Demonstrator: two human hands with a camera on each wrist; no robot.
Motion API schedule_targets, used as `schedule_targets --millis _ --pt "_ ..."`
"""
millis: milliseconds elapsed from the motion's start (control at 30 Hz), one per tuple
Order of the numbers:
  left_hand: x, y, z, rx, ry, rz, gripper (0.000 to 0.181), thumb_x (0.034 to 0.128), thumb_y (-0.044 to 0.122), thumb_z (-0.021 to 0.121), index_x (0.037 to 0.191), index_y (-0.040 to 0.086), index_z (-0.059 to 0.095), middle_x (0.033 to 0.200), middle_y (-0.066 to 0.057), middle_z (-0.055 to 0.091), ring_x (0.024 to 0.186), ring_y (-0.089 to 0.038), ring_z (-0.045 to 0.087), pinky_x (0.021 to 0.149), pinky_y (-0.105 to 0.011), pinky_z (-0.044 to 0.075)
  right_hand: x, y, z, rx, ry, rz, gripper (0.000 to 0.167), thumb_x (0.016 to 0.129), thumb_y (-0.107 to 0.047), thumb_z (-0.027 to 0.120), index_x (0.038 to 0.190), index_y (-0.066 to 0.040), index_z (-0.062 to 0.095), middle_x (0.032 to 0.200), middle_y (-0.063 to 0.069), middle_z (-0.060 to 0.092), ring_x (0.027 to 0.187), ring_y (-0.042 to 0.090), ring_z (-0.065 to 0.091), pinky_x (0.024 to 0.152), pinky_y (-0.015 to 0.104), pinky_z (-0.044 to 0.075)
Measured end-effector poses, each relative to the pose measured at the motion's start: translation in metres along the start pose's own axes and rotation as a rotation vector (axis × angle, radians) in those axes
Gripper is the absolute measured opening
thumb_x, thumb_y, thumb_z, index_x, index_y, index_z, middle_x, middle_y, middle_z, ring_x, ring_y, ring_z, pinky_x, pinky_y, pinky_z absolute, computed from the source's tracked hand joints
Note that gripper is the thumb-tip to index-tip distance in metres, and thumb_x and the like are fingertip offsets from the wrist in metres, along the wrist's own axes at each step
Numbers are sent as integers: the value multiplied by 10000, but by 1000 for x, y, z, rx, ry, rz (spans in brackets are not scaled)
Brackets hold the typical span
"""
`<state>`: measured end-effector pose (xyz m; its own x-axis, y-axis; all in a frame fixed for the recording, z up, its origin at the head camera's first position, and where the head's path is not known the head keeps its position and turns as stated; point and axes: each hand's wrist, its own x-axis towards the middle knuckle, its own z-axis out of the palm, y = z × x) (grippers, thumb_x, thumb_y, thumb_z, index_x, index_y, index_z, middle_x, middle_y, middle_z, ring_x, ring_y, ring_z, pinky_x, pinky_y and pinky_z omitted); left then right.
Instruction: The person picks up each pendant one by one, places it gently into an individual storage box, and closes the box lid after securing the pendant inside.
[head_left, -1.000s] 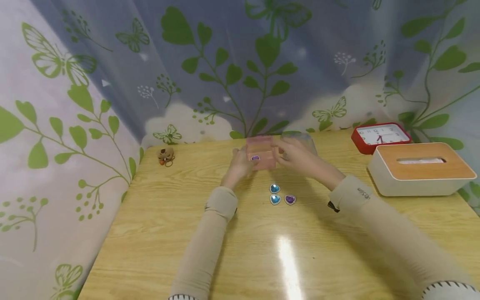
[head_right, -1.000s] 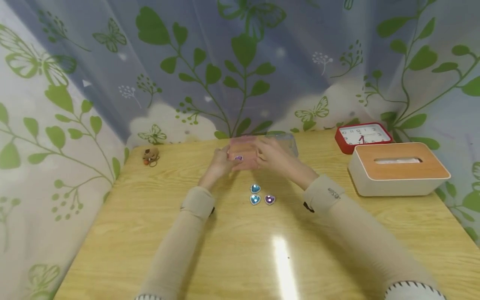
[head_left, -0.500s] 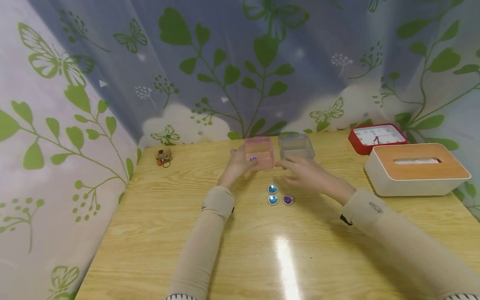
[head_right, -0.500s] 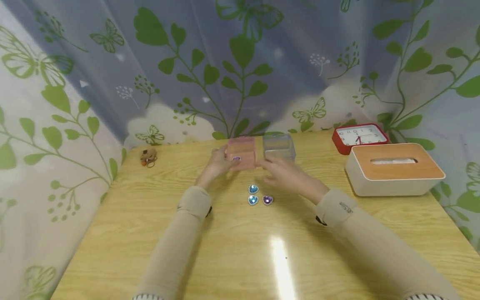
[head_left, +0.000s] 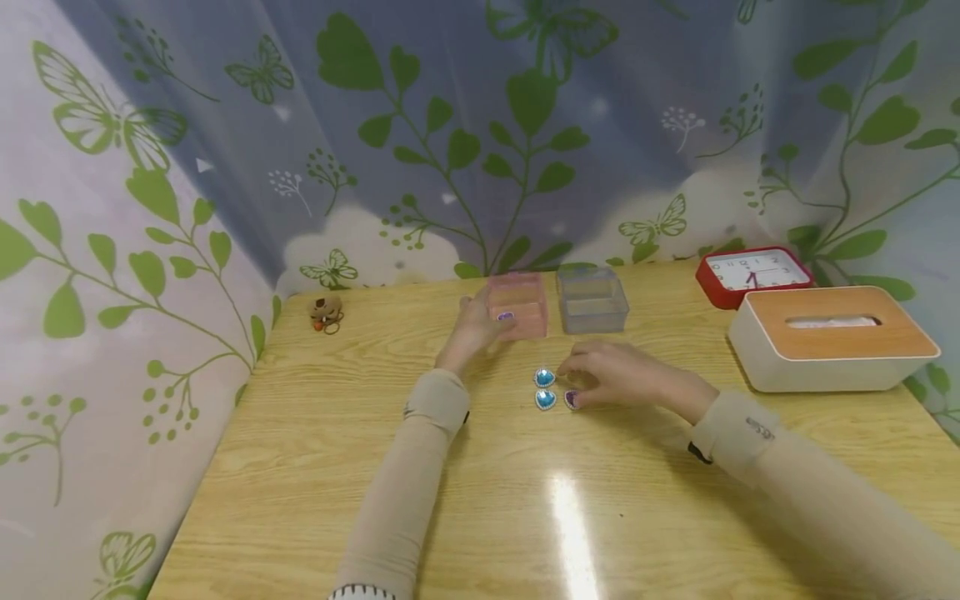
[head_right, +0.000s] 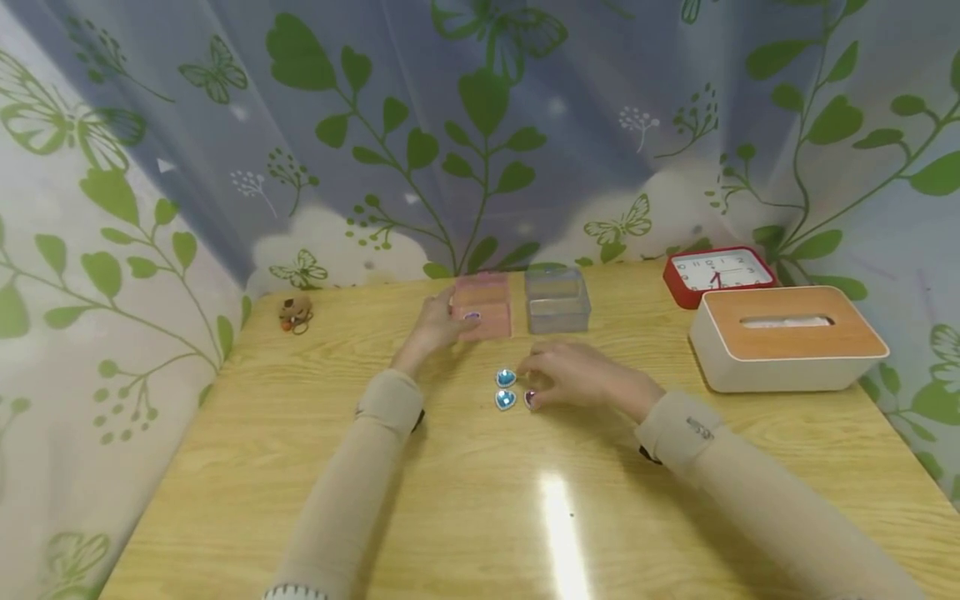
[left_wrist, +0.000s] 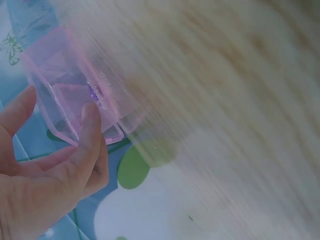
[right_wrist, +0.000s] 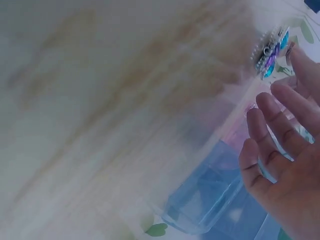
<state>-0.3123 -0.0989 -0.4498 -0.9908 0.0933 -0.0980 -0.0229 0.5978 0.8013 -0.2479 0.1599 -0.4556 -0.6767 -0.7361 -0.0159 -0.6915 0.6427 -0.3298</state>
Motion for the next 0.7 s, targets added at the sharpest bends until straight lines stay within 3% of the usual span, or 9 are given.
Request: schedule_targets --millis 133,300,500,700 --pt "1 1 0 29 -12 -15 787 1007 167 708 1663 79 282 1618 -281 327 1515 -442 392 1276 -558 379 -1 -4 3 -48 -4 -4 446 891 -354 844 1281 -163 746 1121 -12 701 1030 171 658 858 397 596" --pt "3 0 -1 70 -22 -37 805 1018 201 701 1669 54 250 1714 -274 225 1628 -422 188 1329 -542 279 -2 -10 7 -123 -7 -26 392 866 -346 868 1215 -199 764 1034 -46 658 877 94 568 703 287 500" --pt "3 0 0 65 -14 -24 818 1011 197 712 1671 63 249 1708 -281 236 1622 -422 205 1325 -532 297 -2 -11 11 -197 6 -53 217 867 -324 868 1046 -249 773 981 -73 648 838 75 566 678 272 496" --pt "2 0 1 58 -6 -29 829 1003 175 721 1670 55 245 1702 -288 232 1616 -422 222 1329 -522 289 -2 -11 12 -205 13 -72 153 883 -297 856 1001 -257 768 960 -64 665 840 87 608 690 313 548"
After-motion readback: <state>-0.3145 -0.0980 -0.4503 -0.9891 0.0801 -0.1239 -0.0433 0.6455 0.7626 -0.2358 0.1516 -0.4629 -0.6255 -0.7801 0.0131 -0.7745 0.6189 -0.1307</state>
